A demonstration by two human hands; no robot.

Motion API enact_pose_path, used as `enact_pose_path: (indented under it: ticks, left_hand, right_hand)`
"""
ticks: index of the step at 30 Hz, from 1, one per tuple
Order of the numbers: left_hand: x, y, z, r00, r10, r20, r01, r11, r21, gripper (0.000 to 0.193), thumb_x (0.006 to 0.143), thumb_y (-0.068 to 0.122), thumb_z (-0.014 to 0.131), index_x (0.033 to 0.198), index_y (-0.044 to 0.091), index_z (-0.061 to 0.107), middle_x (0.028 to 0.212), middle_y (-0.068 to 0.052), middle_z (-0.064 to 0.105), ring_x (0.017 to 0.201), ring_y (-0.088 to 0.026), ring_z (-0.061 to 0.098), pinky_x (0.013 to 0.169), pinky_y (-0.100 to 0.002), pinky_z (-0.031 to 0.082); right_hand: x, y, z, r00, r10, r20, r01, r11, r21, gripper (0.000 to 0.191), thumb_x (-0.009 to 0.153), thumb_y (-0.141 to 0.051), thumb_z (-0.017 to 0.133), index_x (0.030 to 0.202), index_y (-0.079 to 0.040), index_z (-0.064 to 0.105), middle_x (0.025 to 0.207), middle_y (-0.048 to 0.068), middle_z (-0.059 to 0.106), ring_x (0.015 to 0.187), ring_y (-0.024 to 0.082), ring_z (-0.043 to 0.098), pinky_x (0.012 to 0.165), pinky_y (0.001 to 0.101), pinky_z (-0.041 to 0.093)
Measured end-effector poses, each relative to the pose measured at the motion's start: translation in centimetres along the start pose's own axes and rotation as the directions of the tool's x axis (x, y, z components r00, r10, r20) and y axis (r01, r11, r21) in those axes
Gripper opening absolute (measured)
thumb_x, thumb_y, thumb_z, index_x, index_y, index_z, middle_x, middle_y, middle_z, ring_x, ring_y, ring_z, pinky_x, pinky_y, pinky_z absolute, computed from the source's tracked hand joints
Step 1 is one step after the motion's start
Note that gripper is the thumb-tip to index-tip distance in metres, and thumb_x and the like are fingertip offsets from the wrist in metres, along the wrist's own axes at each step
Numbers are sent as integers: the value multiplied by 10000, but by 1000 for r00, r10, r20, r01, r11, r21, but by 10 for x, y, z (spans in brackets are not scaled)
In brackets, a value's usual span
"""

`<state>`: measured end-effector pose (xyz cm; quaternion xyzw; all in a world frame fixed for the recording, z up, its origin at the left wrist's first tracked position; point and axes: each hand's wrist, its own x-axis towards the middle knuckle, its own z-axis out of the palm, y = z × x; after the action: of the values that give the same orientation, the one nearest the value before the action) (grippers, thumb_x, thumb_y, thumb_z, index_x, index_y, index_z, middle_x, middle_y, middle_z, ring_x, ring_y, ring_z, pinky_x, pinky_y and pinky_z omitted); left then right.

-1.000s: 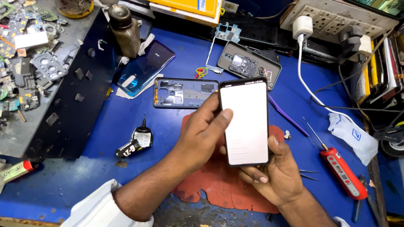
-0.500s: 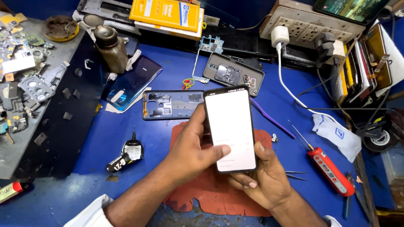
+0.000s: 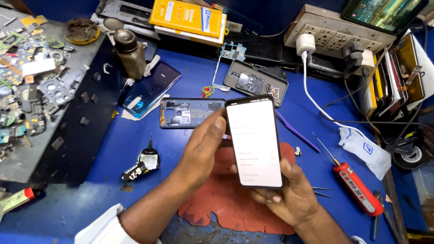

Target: The person works on a disassembled smartphone at a repair bench. They use a screwdriver-like tool on the phone's internal components, power the phone on and navigate its settings menu with a finger, then continue manipulating the internals and the removed back cover with the tool and by hand.

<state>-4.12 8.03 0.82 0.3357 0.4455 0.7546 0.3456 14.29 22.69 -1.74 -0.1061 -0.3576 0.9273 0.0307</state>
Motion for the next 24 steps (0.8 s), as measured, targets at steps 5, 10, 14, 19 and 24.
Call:
enact_pose_path:
  ticks: [5,10,14,19,24]
  left_hand:
    - [11,7,-21,921,242,-305,-257,966,-10,360,1134,249,432,1358,-2,560,1101,-133,696,943,-169,664,870,-329,563]
    - [3,35,-31,755,525,-393,-546,835,67,220,1166,89,462,1324,-21,569,1082,-147,682,944,-165,650,923,-329,563]
    - [-29,54,-19,771,545,-331,-538,834,119,159,1157,19,477,1273,-43,565,1103,-144,682,984,-168,669,932,-314,580]
    - [-86,61,-15,866,440,-237,-321,854,410,183,1072,-37,530,1234,-49,615,1144,-142,700,1057,-186,688,975,-310,576]
    - [-118,49,-16,910,406,-83,-224,649,727,220,942,-25,623,1155,-5,677,1108,-126,733,1038,-216,751,915,-311,584]
  right_hand:
    - [-7,-19,-8,982,-187,-17,165,904,-395,727,836,-383,832,1364,85,651,1254,250,712,725,128,572,555,237,409]
    - [-32,-24,12,905,-351,240,343,269,-900,658,781,-192,886,1370,8,669,1331,219,681,1042,252,660,867,313,525]
    - [-41,-10,27,890,-327,319,256,-221,-941,617,724,-258,890,1304,-160,705,1317,161,661,1029,260,755,850,341,597]
    - [-40,2,26,952,-216,216,133,-342,-930,658,676,-370,885,1294,-241,700,1319,121,649,969,313,732,768,372,606]
    - [-40,3,26,971,-208,115,31,-367,-930,637,697,-425,845,1293,-261,694,1406,81,620,999,309,734,735,372,617]
